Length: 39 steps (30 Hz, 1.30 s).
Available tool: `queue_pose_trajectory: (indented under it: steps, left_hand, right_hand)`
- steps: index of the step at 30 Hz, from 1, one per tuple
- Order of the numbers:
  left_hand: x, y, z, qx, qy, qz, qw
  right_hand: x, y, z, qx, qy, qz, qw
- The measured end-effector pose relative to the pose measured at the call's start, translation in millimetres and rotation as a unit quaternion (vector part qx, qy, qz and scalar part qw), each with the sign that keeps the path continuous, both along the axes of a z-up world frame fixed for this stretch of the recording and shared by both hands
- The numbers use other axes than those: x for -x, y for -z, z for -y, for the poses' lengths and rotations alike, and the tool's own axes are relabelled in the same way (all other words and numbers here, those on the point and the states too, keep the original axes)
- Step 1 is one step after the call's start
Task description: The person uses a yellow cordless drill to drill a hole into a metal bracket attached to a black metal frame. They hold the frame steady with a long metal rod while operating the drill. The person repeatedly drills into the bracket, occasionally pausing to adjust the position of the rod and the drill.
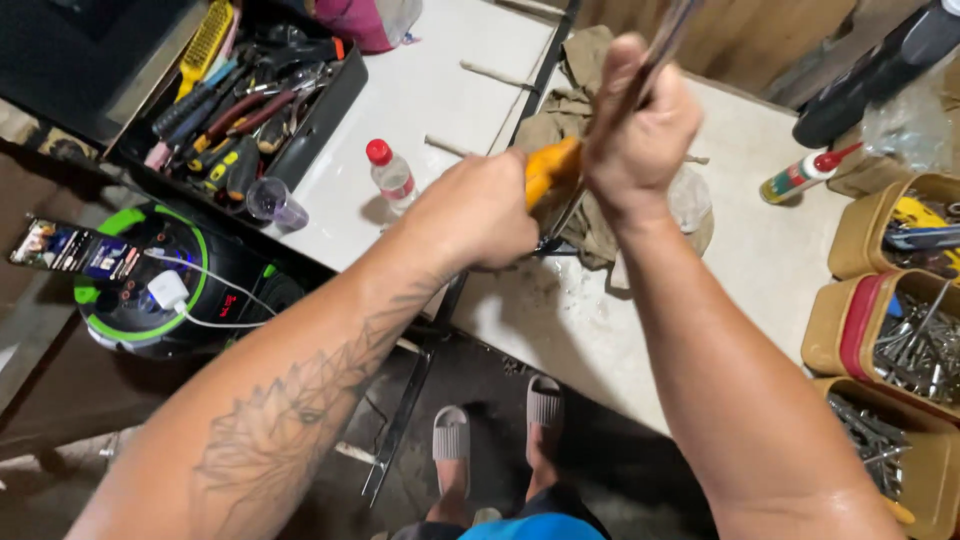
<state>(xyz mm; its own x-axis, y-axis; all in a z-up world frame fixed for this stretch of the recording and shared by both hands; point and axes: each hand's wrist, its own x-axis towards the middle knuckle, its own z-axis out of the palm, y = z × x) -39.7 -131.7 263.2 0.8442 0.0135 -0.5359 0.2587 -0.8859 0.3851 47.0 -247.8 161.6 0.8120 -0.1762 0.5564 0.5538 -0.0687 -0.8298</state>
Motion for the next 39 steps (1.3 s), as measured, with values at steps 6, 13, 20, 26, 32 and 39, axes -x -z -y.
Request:
queue_pose_trajectory:
  steps: [6,13,20,26,32,39]
  left_hand:
    - [14.8,-53.3,2.2,0.013,0.005,-0.023,1.000]
    - [10.4,-41.9,-2.3,-0.039,0.066,0.118,0.990]
    - [19.6,-22.5,8.7,0.022,0.059,0.063,0.996]
    - [22.0,-1.2,13.7,0.016,0.087,0.011,0.996]
    - [17.8,7.0,5.8,0.024,0.055,-0.017,0.998]
    - [-3.4,25.9,-14.7,0.037,-0.014,0.033,0.999]
  right_hand:
    - [-34.1,-14.8,25.1,-0.096,-0.055,0.108,0.988]
    - [-29.5,-15.9,35.4,-0.105,-0.062,0.138,0.983]
    - [-15.2,-14.3,36.7,-0.044,-0.018,0.190,0.981]
    - [-11.7,8.9,24.0,0.010,0.045,0.150,0.988]
    - [-4.9,15.0,-0.5,-0.078,0.034,0.074,0.994]
    - [-25.4,22.6,-19.7,-0.012,0.060,0.136,0.989]
